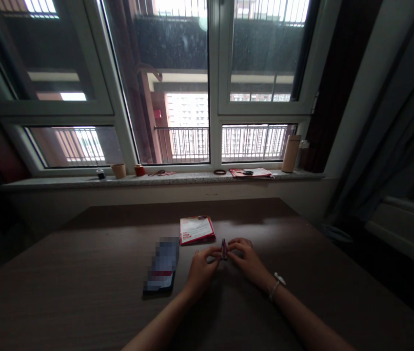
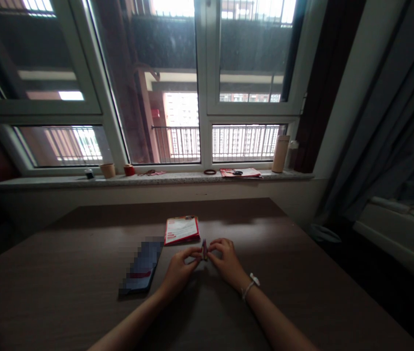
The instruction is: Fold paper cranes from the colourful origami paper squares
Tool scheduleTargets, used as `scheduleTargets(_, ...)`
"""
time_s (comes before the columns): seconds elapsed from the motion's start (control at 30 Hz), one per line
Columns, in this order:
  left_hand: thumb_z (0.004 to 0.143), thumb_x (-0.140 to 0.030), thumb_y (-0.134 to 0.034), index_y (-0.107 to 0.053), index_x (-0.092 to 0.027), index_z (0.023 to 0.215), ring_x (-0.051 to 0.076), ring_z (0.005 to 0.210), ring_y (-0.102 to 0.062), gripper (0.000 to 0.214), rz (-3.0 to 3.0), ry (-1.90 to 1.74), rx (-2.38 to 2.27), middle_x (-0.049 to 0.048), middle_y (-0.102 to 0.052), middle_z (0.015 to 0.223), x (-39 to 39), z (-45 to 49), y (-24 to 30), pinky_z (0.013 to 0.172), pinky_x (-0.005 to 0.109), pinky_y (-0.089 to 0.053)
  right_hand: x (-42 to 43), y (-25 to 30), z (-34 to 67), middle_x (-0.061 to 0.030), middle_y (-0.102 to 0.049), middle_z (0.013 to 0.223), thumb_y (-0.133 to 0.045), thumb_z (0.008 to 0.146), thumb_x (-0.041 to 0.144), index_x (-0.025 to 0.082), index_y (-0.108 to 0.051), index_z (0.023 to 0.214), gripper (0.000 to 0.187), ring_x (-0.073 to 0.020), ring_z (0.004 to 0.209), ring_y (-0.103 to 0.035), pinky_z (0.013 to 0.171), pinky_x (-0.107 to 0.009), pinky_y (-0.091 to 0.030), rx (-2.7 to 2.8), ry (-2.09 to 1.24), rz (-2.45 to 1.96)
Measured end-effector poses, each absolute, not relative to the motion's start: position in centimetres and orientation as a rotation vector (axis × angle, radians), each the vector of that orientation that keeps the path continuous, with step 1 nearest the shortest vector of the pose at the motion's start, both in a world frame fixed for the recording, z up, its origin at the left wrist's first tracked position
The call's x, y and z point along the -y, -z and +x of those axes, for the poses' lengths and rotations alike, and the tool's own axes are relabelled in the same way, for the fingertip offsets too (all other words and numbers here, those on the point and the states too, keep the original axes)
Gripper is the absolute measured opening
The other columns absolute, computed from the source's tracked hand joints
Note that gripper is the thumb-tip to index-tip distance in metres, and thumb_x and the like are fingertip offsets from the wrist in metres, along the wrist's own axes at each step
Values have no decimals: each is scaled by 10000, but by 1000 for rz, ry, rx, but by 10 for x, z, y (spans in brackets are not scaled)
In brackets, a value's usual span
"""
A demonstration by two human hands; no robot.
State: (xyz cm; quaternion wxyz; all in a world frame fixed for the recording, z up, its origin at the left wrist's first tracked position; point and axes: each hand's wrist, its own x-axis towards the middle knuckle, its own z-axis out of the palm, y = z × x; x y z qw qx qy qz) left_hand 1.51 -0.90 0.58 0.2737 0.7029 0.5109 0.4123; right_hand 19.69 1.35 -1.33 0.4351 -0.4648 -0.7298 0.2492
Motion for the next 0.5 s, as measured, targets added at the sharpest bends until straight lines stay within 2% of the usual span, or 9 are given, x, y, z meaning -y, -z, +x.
scheduleTargets(0.17,771,-216,-570,-691,-243,990,209,914,-687,252,1917,-1110,-1376,-2,-761,851,8,16,-3,1018,412,-412,-14,17,197,-69,-600,1089,-622,810,335,243,-715,842,135,-242,1131,-478,1021,-387,-350,1803,-647,-1178)
scheduleTargets(0.37,771,-218,-587,-735,-220,887,232,1039,-627,188,2038,-1082,-1403,58,-726,1024,5,14,2,1000,387,-425,-15,18,197,-69,-610,1074,-631,799,315,225,-700,816,115,-238,1113,-487,1016,-388,-347,1766,-661,-1177)
scheduleTargets(0.5,771,-199,-609,-755,-240,842,237,1116,-593,167,2040,-1078,-1404,62,-687,1136,1,13,7,1018,381,-416,-16,19,197,-63,-609,1081,-617,794,265,231,-699,817,92,-232,1125,-482,1023,-382,-344,1800,-676,-1164)
